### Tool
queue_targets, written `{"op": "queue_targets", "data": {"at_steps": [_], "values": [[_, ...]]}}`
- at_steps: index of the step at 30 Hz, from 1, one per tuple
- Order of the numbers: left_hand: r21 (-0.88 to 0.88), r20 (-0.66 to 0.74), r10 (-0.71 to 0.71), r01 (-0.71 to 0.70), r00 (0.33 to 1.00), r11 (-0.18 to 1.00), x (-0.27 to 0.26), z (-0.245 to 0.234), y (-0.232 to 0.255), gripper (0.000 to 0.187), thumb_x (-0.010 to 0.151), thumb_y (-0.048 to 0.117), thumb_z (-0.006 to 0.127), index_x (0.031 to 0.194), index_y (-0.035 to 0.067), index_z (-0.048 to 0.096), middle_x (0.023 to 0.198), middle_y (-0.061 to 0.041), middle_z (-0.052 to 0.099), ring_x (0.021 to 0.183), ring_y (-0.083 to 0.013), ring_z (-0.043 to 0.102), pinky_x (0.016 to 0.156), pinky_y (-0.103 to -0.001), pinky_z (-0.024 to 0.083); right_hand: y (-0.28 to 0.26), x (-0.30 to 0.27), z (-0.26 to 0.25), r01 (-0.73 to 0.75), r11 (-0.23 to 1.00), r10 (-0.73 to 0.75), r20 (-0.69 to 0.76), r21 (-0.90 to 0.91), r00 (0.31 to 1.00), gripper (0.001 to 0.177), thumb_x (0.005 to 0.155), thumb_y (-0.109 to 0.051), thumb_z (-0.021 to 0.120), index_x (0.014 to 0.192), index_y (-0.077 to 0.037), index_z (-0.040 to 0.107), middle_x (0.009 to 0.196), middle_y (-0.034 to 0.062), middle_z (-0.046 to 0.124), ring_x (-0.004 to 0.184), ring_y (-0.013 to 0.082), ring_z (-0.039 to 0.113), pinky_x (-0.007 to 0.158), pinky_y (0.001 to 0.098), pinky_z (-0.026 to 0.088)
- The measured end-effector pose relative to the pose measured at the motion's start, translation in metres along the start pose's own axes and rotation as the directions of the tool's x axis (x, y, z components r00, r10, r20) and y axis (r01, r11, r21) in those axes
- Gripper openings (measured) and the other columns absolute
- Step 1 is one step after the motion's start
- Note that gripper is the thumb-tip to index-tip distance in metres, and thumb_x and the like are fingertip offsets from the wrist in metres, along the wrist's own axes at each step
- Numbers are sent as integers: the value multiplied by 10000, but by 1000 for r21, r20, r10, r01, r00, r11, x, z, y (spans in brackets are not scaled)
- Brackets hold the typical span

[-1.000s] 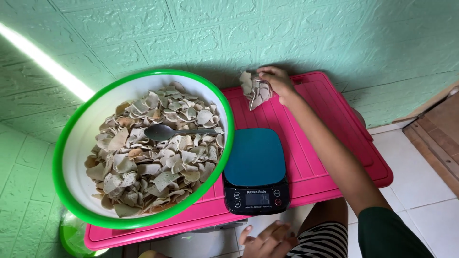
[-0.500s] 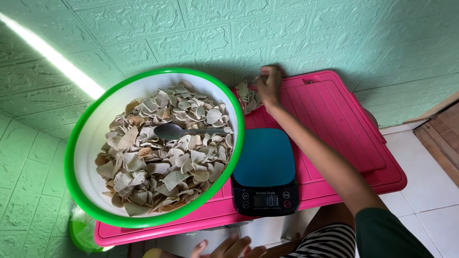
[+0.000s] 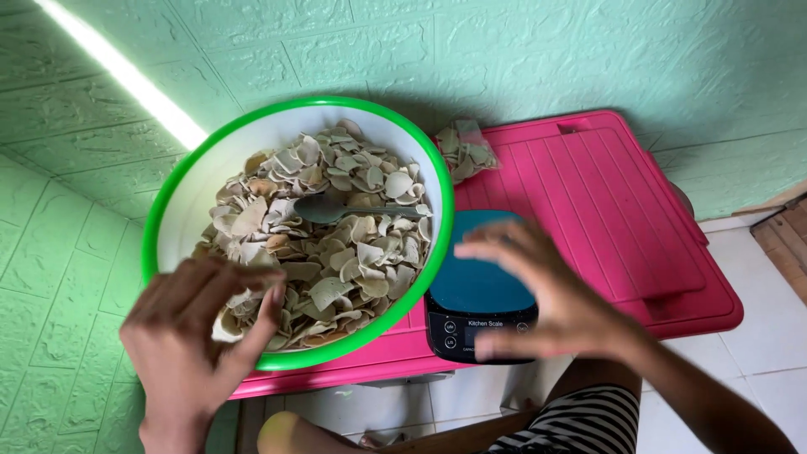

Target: Packaging chips into small plastic bags and weighing them on a digital scale.

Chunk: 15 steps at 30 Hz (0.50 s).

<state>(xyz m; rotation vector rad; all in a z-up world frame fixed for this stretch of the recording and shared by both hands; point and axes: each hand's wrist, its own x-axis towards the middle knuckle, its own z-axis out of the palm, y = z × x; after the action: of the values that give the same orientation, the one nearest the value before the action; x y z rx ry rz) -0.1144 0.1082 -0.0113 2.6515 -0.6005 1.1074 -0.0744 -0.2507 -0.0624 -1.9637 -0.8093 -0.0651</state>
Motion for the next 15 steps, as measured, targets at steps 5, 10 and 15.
{"op": "queue_targets", "data": {"at_steps": [5,10,15], "values": [[-157,-49,-15,7,999,988,-43,35,-16,409,975,260,549,643,117,741,629,-56,708,538,-190,677,432,-318,472,61,-45,32,-3,851,104,162,-525,981,1209,575,-689,971,1565,-297,396,1677,78,195,1519,420,130,1156,705,78],[-349,-103,-13,-24,995,937,-25,24,7,485,954,114,514,472,99,464,426,-3,417,363,-142,333,373,-315,271,65,-22,16,65,850,69,233,-522,970,1188,552,-741,925,1538,-280,449,1630,65,283,1485,353,223,1144,696,95],[-285,-142,58,-97,988,954,-23,32,7,482,934,120,539,456,176,554,399,29,534,291,-100,393,311,-265,351,77,-10,4,177,792,20,315,-584,949,1248,554,-874,906,1551,-292,432,1621,67,303,1410,342,340,1118,665,178]]}}
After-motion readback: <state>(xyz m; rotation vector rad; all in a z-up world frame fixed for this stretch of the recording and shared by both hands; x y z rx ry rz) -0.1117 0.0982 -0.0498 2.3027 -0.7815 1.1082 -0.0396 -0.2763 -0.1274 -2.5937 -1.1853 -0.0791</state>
